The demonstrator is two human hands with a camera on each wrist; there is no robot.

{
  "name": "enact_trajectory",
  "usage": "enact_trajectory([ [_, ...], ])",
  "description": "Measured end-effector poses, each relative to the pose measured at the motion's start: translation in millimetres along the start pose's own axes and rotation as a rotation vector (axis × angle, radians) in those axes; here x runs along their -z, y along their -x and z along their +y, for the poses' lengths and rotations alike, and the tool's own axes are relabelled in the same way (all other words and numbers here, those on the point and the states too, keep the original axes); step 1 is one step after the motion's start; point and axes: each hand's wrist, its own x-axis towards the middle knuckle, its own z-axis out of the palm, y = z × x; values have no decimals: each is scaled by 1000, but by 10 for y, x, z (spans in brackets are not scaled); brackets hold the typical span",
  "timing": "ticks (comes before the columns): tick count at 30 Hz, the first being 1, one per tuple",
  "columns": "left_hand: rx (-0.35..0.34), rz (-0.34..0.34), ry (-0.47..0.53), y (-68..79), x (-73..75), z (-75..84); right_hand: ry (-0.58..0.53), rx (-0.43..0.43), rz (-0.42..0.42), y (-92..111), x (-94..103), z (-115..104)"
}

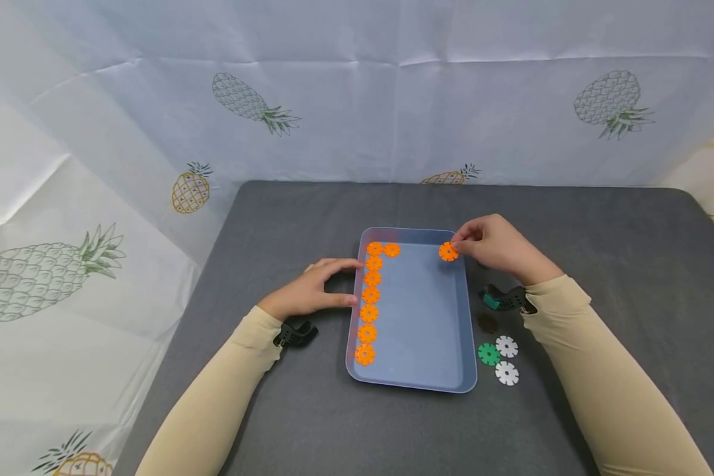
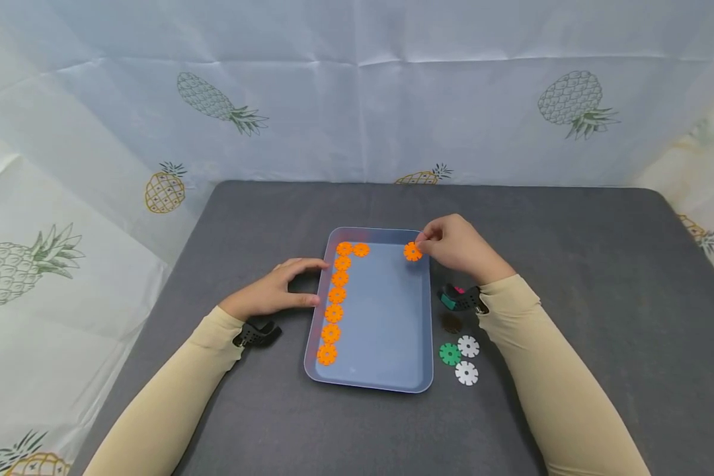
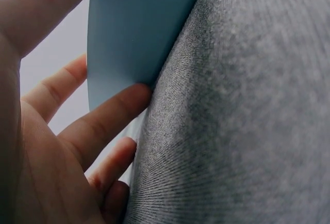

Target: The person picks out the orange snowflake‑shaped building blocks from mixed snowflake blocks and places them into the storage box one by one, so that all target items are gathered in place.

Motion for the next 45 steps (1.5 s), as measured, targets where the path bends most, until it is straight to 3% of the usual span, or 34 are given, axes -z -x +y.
enact_trajectory([
  [24,9,3,3,-7,-17,-11,23,50,-66,-319,-310,-200],
  [45,8,1,2,-19,-14,-9,30,67,-135,-447,-520,-425],
])
